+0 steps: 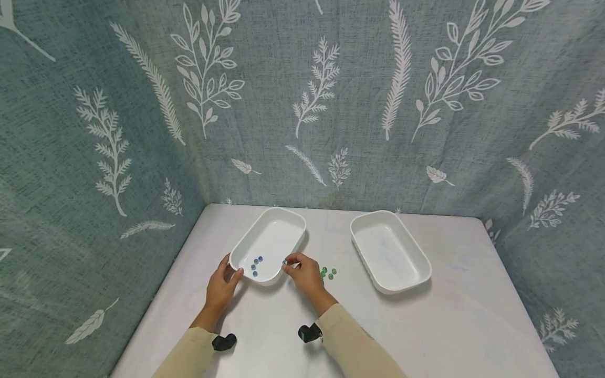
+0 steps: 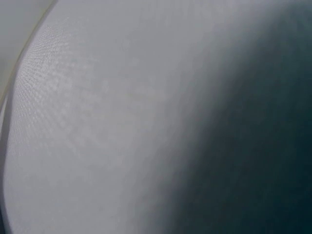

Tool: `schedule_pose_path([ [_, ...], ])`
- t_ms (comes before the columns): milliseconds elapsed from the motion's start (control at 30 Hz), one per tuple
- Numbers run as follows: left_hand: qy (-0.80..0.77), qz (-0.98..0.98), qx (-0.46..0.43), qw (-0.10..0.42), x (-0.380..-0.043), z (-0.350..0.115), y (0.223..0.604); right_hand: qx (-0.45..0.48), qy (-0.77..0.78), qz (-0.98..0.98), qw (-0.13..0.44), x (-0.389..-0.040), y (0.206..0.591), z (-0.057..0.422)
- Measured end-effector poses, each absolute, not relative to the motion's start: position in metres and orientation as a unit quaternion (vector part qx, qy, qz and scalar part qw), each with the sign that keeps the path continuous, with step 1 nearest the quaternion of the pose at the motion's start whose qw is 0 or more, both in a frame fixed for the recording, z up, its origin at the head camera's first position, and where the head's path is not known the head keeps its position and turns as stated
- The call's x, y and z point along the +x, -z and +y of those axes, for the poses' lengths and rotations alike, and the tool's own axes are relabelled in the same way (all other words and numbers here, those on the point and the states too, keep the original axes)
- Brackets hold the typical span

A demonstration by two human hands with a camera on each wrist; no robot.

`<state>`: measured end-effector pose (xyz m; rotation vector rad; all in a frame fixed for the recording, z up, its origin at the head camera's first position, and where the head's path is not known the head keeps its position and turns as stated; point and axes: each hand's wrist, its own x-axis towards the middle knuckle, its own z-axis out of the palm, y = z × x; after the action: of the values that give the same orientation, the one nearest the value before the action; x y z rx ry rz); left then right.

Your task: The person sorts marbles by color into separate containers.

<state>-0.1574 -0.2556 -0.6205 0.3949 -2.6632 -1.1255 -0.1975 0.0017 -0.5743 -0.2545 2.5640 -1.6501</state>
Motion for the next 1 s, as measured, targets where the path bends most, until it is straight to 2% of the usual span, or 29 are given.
schedule_pose_path([
  [567,0.382,-0.907,0.141,0.11,-0.157,-0.256,0.622,-0.095,0.524,0.844,0.064,-0.187,0.574,-0.015],
  [1000,0.382,-0.908,0.142,0.101,-0.157,-0.254,0.618,-0.112,0.524,0.842,0.055,-0.188,0.588,-0.02],
])
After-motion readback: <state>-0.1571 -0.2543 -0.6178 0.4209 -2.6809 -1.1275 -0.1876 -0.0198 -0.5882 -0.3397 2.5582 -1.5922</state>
